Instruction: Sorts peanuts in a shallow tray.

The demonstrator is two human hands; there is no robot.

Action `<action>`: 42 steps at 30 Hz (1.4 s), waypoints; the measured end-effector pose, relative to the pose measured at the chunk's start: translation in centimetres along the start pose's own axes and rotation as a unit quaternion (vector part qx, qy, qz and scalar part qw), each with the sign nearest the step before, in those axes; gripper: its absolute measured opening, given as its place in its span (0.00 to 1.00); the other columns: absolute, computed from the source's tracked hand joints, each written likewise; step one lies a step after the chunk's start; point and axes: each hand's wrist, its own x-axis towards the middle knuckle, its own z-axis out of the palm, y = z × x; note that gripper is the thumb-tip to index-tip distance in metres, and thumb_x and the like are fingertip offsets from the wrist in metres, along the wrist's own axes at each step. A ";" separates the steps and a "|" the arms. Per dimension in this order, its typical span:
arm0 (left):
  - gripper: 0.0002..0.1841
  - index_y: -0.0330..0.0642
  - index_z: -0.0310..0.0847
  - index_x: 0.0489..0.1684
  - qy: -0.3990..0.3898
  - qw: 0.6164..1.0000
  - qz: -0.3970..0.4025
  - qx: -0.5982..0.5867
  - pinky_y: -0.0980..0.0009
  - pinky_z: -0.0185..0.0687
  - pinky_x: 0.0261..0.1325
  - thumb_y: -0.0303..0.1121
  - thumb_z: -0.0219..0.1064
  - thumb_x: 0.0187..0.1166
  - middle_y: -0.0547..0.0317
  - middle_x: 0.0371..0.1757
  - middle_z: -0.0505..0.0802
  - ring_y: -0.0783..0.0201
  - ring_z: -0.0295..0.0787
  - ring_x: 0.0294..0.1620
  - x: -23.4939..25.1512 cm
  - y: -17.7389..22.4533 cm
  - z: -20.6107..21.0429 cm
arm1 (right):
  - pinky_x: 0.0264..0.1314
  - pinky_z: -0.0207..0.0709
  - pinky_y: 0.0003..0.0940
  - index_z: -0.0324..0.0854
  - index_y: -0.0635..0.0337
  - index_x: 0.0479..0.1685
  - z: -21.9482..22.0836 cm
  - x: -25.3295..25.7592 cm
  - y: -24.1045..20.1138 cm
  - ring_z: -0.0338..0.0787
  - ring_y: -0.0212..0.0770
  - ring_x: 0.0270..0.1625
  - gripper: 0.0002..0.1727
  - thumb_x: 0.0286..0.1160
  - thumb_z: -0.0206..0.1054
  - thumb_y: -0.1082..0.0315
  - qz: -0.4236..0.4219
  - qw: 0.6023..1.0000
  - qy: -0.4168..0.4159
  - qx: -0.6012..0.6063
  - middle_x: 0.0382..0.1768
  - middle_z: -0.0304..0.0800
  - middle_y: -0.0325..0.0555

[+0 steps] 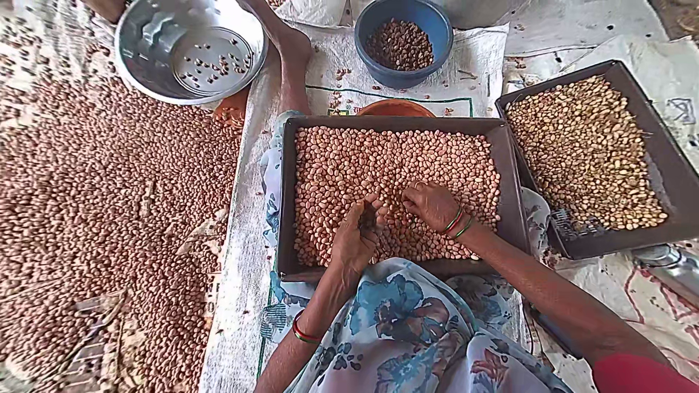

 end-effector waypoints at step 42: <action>0.20 0.29 0.78 0.61 -0.053 0.992 -0.085 0.070 0.72 0.90 0.46 0.33 0.42 0.95 0.47 0.46 0.92 0.61 0.94 0.41 -0.2 -0.5 0.3 | 0.38 0.77 0.43 0.90 0.71 0.41 -6.4 -2.7 2.6 0.84 0.48 0.31 0.08 0.73 0.73 0.72 0.124 0.984 0.032 0.127 0.33 0.88 0.56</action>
